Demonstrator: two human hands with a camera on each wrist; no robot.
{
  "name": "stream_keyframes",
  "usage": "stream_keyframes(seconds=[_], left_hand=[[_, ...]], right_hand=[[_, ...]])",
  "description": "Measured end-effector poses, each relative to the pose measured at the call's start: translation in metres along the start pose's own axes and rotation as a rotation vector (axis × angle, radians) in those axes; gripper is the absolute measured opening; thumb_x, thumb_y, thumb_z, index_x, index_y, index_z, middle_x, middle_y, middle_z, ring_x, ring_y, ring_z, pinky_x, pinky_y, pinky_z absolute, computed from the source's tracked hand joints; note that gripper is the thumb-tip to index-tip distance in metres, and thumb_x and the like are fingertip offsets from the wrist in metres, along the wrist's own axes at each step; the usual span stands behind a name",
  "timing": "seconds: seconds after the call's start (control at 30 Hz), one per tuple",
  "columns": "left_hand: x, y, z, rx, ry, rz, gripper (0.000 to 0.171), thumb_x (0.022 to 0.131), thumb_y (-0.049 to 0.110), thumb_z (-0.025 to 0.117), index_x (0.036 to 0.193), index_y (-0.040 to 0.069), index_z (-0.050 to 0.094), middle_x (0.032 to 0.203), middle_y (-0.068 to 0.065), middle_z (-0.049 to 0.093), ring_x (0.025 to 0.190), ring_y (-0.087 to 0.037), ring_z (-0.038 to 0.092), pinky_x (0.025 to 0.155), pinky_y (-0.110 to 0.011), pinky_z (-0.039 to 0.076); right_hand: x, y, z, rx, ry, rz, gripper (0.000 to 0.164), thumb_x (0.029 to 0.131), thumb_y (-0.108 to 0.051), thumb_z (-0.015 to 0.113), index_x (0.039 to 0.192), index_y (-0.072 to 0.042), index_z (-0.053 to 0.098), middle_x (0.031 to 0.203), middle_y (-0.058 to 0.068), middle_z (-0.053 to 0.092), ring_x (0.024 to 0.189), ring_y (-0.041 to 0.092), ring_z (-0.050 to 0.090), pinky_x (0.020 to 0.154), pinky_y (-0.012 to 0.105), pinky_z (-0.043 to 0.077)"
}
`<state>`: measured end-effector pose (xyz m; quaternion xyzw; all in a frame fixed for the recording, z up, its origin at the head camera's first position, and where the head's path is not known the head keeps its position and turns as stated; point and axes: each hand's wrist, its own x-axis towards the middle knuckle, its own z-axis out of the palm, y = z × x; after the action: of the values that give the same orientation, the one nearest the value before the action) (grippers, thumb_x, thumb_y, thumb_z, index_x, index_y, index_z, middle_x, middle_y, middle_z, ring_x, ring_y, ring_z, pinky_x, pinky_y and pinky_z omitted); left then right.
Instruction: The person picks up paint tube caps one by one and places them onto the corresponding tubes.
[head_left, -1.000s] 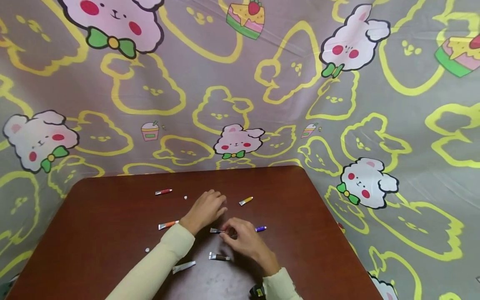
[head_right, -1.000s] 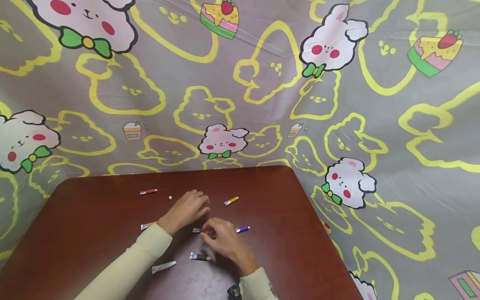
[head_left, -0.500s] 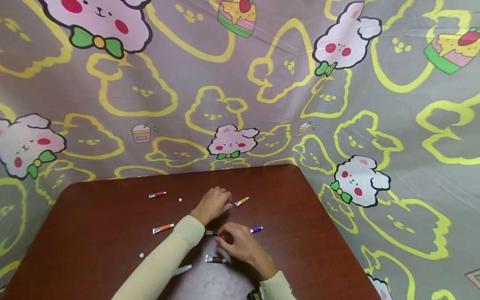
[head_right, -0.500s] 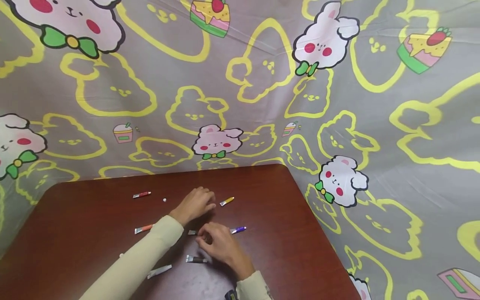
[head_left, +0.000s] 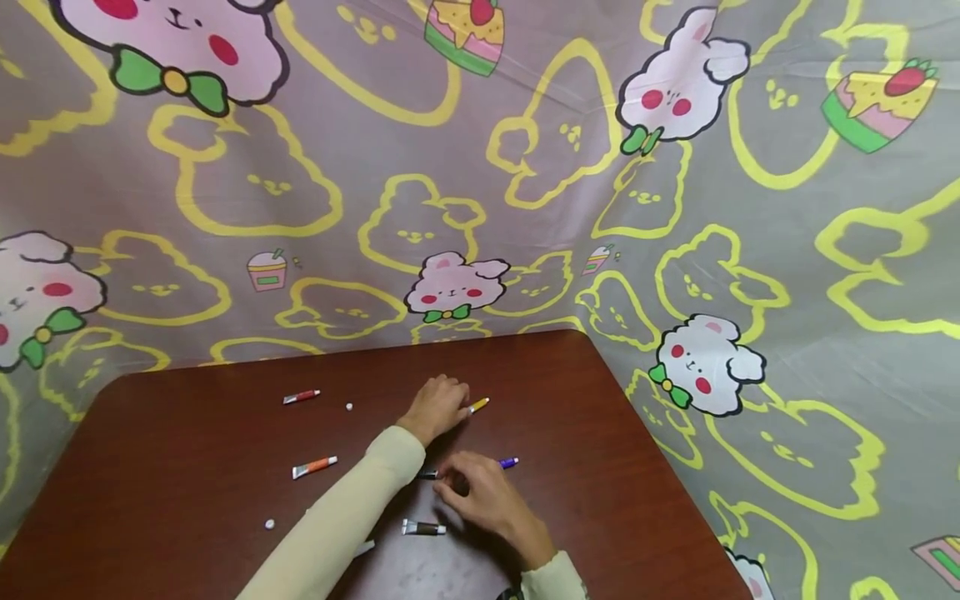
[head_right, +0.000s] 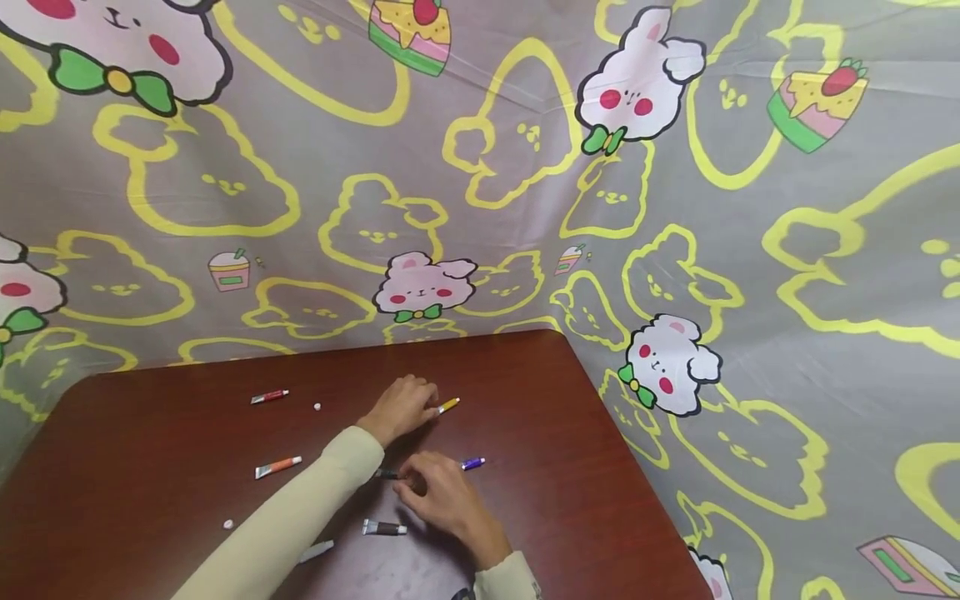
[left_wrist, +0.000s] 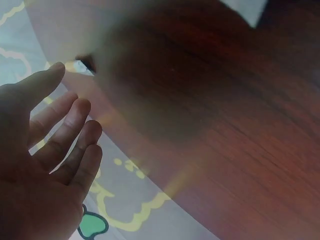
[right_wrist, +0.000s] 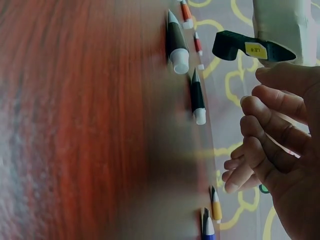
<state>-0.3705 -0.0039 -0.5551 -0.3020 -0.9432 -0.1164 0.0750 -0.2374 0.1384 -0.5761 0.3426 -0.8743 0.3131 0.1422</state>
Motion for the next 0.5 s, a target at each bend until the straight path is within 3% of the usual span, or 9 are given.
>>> stream_keyframes(seconds=[0.2, 0.5], left_hand=[[0.007, 0.002, 0.005, 0.047, -0.015, -0.018, 0.023, 0.094, 0.032, 0.086, 0.097, 0.012, 0.075, 0.097, -0.006, 0.076, 0.093, -0.029, 0.069, 0.090, -0.045, 0.058], [0.013, 0.010, 0.018, 0.145, -0.001, 0.010, 0.029, 0.093, 0.040, 0.086, 0.094, 0.013, 0.075, 0.093, -0.005, 0.075, 0.090, -0.026, 0.071, 0.087, -0.042, 0.060]], right_hand=[[0.001, -0.002, -0.003, 0.005, -0.005, 0.002, 0.010, 0.093, -0.017, 0.083, 0.097, -0.015, 0.074, 0.086, -0.007, 0.072, 0.080, -0.001, 0.064, 0.077, 0.010, 0.050], [-0.005, 0.001, -0.002, -0.027, 0.009, -0.012, 0.013, 0.091, -0.017, 0.086, 0.096, -0.016, 0.074, 0.086, -0.008, 0.071, 0.080, -0.003, 0.062, 0.077, 0.009, 0.049]])
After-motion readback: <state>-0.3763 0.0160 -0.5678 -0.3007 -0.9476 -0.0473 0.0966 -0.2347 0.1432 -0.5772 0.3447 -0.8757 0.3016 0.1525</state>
